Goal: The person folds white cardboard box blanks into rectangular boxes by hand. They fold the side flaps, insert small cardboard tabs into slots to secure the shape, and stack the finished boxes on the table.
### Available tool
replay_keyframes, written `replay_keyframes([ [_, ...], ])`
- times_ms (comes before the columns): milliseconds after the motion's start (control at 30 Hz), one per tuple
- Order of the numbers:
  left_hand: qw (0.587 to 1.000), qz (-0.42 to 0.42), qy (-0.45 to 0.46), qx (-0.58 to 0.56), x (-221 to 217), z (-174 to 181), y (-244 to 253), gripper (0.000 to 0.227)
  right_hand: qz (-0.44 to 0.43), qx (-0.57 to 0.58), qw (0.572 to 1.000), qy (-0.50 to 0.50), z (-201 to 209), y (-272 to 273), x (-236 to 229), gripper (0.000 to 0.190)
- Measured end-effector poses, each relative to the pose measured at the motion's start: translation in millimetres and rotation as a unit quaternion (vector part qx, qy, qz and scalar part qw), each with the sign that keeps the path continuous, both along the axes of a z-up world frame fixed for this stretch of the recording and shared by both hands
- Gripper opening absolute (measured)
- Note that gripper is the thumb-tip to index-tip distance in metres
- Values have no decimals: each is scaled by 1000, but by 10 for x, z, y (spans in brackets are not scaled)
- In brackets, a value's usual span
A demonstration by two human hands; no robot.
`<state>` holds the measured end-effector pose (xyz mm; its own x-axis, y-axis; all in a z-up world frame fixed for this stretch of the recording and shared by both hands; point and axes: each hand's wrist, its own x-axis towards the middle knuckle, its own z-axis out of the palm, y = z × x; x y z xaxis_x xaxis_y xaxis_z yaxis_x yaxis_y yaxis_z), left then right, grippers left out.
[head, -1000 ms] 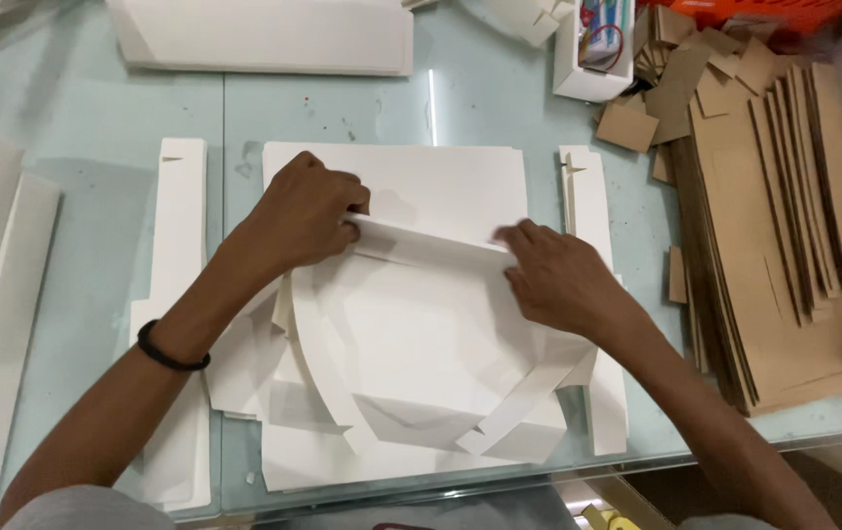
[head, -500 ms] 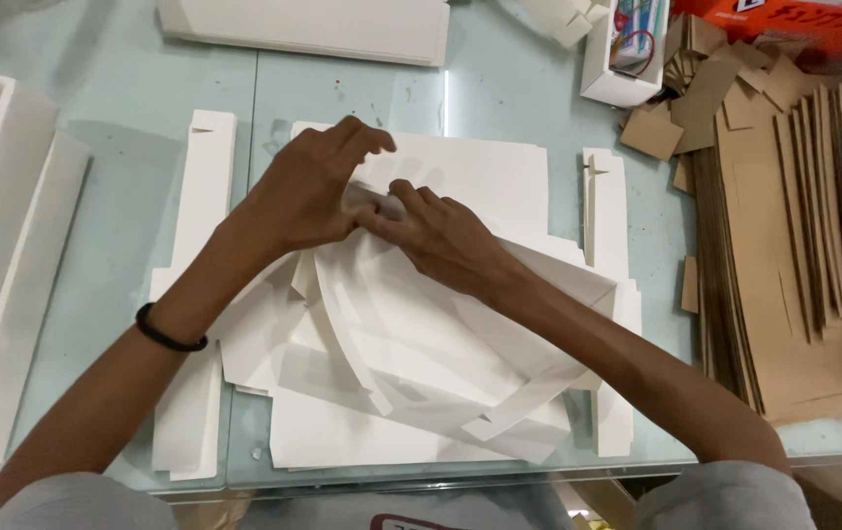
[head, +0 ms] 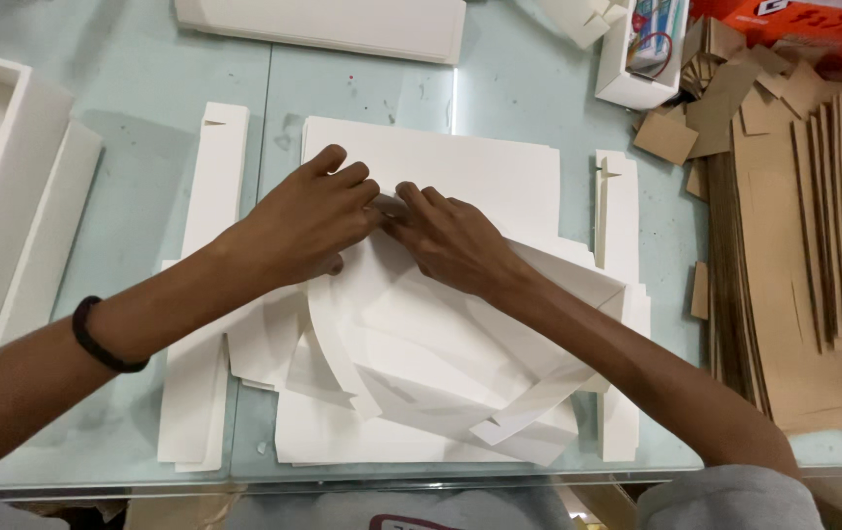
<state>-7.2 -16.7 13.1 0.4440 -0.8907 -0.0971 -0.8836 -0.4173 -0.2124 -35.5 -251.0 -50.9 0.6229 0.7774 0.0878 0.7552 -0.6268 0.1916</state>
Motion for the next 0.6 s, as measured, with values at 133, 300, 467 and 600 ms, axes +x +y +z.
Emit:
replay_keyframes([
  [133, 997, -64, -45, 20, 109, -59, -57, 56, 1, 6, 1000, 16, 112, 48, -9, 26],
  [300, 993, -110, -47, 1, -57, -1, -59, 50, 5, -29, 1000, -10, 42, 17, -6, 20],
  [467, 993, -119, -12, -17, -171, -228, 67, 46, -9, -19, 1000, -1, 180, 76, -49, 20],
  [600, 993, -101, -43, -34, -227, -161, 152, 37, -16, -31, 999, -1, 267, 117, -61, 26],
])
